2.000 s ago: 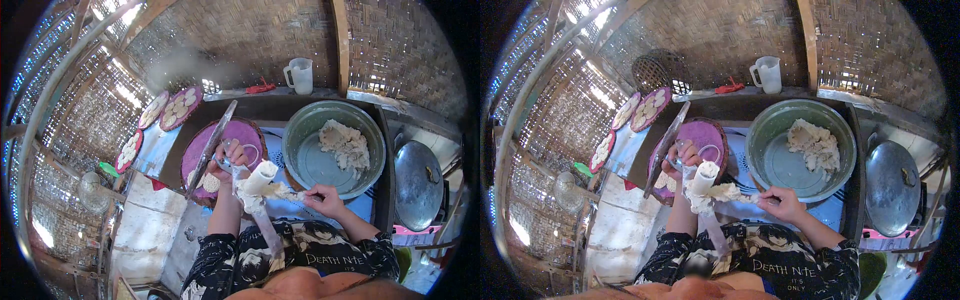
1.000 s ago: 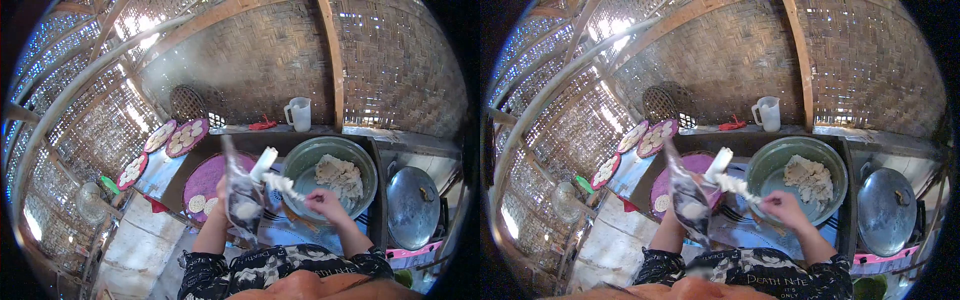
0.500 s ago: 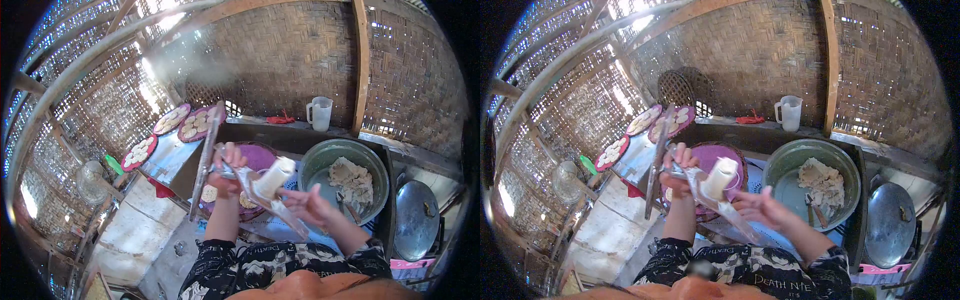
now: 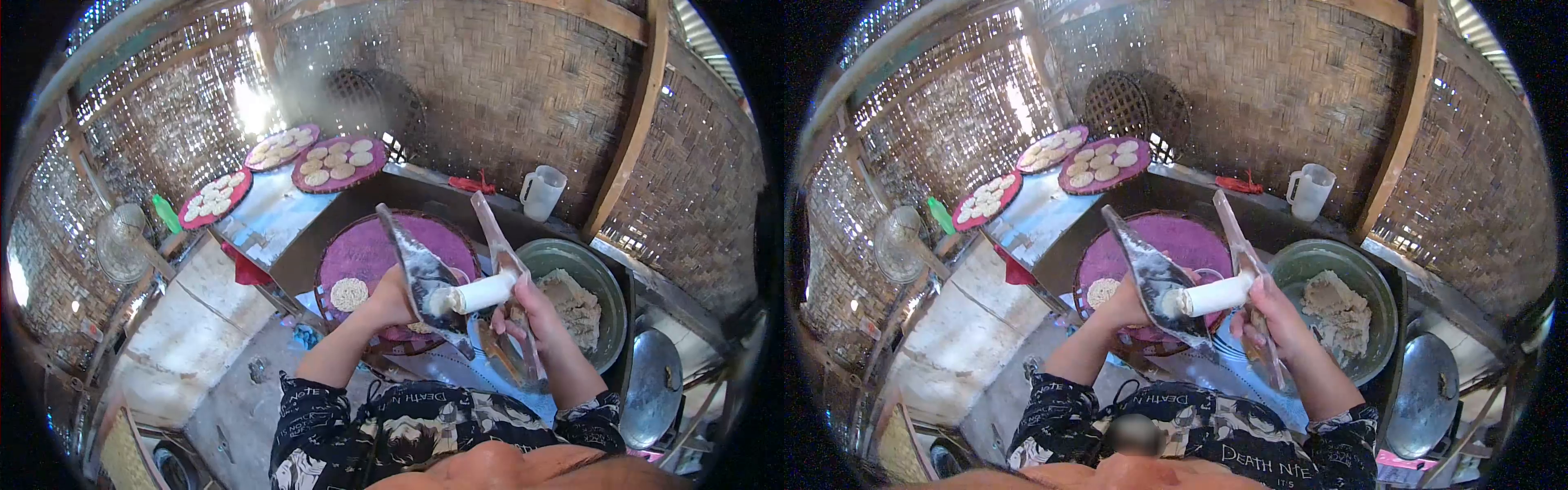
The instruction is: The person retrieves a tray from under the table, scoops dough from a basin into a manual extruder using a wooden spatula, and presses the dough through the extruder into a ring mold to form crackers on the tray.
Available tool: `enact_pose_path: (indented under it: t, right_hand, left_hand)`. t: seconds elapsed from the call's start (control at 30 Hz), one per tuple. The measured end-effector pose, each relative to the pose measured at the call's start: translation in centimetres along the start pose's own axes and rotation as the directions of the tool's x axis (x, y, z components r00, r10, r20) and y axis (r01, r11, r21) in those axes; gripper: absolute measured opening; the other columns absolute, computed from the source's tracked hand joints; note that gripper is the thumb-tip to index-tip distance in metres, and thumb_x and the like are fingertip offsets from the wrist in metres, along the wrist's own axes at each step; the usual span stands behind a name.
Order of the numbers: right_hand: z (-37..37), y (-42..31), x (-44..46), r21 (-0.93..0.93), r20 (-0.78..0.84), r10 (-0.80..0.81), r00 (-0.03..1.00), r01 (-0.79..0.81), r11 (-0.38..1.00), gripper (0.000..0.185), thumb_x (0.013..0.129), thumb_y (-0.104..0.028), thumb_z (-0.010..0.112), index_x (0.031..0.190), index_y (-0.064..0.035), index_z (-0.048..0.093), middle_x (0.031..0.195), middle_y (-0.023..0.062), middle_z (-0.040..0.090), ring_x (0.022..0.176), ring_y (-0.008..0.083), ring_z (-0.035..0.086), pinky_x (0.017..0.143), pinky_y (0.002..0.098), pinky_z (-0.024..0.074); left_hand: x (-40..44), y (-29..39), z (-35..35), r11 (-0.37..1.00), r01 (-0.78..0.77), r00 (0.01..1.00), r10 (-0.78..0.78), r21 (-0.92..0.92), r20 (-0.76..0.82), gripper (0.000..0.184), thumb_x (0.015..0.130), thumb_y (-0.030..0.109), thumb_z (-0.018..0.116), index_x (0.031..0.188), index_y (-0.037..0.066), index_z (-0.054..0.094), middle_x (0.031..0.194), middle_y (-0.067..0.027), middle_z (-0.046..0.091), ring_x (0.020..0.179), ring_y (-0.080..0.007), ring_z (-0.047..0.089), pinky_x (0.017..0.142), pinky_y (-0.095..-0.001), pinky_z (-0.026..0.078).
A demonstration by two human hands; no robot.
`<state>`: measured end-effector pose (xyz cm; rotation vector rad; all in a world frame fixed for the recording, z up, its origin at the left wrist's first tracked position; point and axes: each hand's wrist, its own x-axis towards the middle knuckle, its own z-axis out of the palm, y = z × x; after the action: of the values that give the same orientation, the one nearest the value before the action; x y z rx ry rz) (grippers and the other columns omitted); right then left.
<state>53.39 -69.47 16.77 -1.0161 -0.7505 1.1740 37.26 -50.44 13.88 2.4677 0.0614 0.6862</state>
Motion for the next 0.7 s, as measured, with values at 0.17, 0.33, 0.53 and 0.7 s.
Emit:
enact_pose_path:
  t: [0.17,0.33,0.53,0.7]
  right_hand:
    - [1.5,-1.7,0.5,-0.304,-0.058,-0.062,0.996,0.041,0.952,0.074,0.085,-0.039,0.055,0.141,-0.0190,0.010,0.107,0.0103,0.048,0.062,0.0144,0.057,0.039,0.0189,0.0402]
    - [2.0,-0.6,1.6,-0.882,0.144,-0.528,0.837,0.351,0.316,0.080,0.073,-0.032,0.066,0.137,-0.0074,0.024,0.115,0.0189,0.042,0.101,0.0316,0.051,0.074,0.0388,0.0489]
    - [3.1,-0.4,1.6,-0.924,0.355,-0.531,0.770,0.374,-0.075,0.079,0.067,-0.033,0.071,0.131,-0.0069,0.032,0.118,0.0229,0.037,0.097,0.0406,0.051,0.071,0.0422,0.0494]
    - [3.5,-0.5,2.3,-0.928,0.366,-0.488,0.792,0.351,-0.126,0.077,0.065,-0.036,0.073,0.129,-0.0116,0.036,0.118,0.0221,0.037,0.095,0.0389,0.052,0.071,0.0425,0.0501]
  left_hand:
    - [0.2,-0.4,0.0,0.972,-0.066,0.997,0.075,0.226,-0.031,0.036,0.062,0.031,0.066,0.091,0.010,0.062,0.092,-0.0090,0.060,0.090,-0.0283,0.056,0.082,-0.0372,0.044]
    - [0.8,-0.7,-0.2,0.972,-0.022,0.997,0.039,0.235,-0.065,0.034,0.062,0.033,0.066,0.088,0.013,0.064,0.090,-0.0086,0.061,0.087,-0.0286,0.058,0.079,-0.0379,0.046]
    - [1.1,-1.8,0.4,0.981,0.024,0.999,-0.018,0.191,-0.028,0.033,0.061,0.034,0.065,0.086,0.014,0.064,0.088,-0.0074,0.061,0.086,-0.0268,0.058,0.078,-0.0392,0.046]
    - [1.7,-2.3,0.2,0.999,0.001,0.990,0.006,0.052,-0.143,0.034,0.059,0.035,0.065,0.086,0.015,0.063,0.086,-0.0088,0.061,0.087,-0.0277,0.058,0.078,-0.0392,0.045]
